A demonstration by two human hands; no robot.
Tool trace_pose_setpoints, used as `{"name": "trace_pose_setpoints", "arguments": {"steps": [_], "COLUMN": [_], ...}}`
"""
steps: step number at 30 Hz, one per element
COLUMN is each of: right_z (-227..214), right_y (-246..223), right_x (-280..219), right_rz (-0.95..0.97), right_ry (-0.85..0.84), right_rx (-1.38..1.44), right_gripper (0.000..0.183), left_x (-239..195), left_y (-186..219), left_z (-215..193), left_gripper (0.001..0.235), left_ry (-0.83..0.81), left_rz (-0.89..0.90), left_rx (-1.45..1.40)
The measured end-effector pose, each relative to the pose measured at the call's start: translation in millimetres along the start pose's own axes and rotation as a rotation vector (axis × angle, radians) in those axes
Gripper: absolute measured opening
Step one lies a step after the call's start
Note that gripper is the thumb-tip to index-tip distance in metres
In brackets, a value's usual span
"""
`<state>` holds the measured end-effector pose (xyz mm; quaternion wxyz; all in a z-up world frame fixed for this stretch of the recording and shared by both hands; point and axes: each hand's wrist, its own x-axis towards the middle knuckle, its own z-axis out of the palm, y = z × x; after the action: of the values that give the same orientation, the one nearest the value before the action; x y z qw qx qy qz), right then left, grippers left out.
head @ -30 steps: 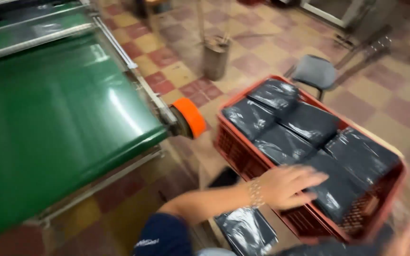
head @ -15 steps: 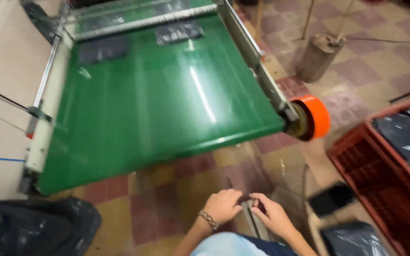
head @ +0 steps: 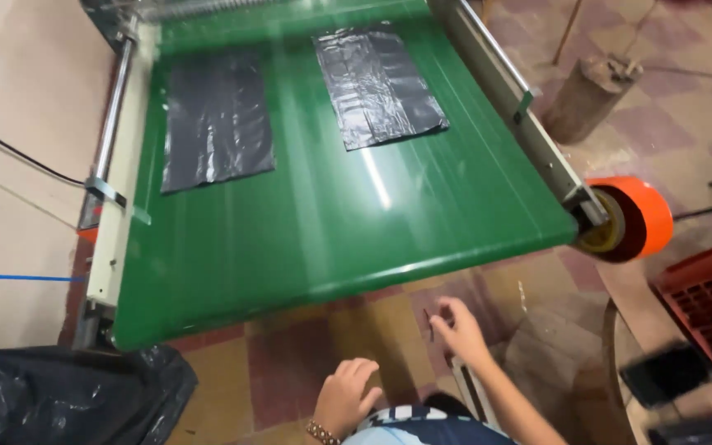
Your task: Folding plastic bags and placing them into a storage crate at a factory workstation.
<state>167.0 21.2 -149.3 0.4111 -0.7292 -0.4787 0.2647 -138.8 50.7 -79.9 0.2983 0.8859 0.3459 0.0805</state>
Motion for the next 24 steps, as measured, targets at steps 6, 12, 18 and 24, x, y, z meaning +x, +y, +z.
{"name": "trace_pose_setpoints", "arguments": {"steps": [6,12,18,24], "right_z": [-53.6,-98.6,-101.2,-103.2], "right_y": [22.7,35.0,46.2,41.6], "right_x": [56.6,124.3,142.0,132.6], "right_rz": [0.041,0.069,0.448,0.58], "right_ry": [0.324,0.535,0.536,0.443], "right_rx": [-0.1,-0.301,-0.442,-0.141], "right_gripper": [0.041,0.046,0.088,0.06], "left_x": [32.2,80.2,163.2,221.7], "left_y": [4.3,18.8,9.1,-25.0], "left_z": [-23.1,-11.3,27.3,46.5], "left_gripper": [0.035,0.046,0.097,0.014], "left_ry": [0.062,0.156,0.41,0.791], "left_rz": [0.096,0.2,0.282,0.431], "left_rx": [-0.037,0.127,0.603,0.672]}}
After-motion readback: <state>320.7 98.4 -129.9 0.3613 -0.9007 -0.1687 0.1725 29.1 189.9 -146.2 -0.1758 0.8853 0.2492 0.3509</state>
